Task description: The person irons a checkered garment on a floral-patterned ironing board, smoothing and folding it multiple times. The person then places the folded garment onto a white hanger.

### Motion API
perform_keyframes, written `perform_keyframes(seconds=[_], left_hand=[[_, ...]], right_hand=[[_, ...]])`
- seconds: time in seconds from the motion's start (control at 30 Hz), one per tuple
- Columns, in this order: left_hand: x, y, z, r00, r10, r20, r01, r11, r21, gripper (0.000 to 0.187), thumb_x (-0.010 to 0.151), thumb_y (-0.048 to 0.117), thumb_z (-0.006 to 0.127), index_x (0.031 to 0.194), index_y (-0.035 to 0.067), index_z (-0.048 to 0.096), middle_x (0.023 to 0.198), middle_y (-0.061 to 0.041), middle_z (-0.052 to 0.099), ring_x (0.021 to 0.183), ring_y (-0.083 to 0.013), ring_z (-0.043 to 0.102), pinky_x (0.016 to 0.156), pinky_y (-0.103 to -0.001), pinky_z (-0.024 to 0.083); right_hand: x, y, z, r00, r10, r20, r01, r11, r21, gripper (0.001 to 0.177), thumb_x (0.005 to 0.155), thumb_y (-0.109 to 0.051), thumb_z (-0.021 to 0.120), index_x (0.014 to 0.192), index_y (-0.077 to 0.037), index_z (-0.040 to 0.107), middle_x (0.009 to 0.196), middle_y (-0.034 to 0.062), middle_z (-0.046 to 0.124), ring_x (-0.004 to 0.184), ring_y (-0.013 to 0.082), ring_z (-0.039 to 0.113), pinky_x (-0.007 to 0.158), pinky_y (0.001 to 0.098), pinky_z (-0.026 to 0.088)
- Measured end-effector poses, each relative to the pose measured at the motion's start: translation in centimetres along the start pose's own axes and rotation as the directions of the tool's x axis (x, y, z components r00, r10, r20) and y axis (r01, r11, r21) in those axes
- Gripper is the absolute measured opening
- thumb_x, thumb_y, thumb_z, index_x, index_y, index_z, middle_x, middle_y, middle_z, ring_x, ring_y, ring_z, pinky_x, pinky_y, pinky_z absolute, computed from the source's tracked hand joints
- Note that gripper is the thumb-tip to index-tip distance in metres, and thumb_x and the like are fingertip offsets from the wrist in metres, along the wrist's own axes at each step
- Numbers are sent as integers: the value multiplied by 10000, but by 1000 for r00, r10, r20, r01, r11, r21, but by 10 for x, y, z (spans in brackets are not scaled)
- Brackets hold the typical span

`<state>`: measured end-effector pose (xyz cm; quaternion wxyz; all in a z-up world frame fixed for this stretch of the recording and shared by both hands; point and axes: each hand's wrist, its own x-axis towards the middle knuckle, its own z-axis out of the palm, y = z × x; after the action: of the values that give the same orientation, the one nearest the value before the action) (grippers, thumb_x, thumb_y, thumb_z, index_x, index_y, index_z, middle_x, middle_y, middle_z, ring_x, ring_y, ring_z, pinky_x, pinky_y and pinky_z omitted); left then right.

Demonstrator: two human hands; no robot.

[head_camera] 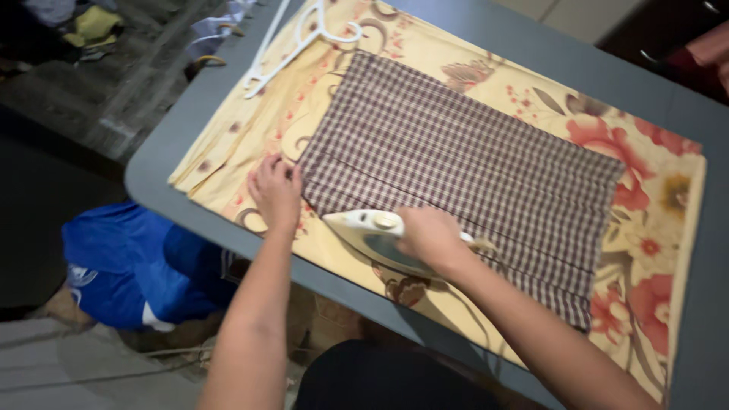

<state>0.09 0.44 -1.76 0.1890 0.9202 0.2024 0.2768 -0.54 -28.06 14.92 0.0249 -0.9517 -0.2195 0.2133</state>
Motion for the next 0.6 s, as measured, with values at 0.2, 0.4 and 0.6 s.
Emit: perform_keyframes(seconds=[0.2,0.4,0.6], left_hand=[[-2,-8,7,996,75,-40,-74,997,28,233,989,329,695,983,97,668,1330,-46,624,1328,-240,529,1151,-499,289],[-3,-11,10,999,39,15,-39,999,-7,245,1028,337,689,989,96,665,1344,-44,617,1330,-239,527,1180,-514,278],[9,4,8,962,-169,215,152,984,94,284,1020,374,671,1065,94,686,1425,-78,577,1407,-254,483,1225,-519,285]], right_hand=[[-52,54,13,997,67,-26,-66,997,47,283,780,-267,746,1052,-190,729,928,107,770,885,310,747,803,467,589],[-142,142,25,943,330,49,-328,944,-47,351,865,-480,755,1042,-181,699,878,98,783,862,294,771,802,444,606],[-106,123,32,991,93,-100,-77,984,159,247,781,-250,736,1021,-197,712,872,96,766,838,304,755,771,465,589]])
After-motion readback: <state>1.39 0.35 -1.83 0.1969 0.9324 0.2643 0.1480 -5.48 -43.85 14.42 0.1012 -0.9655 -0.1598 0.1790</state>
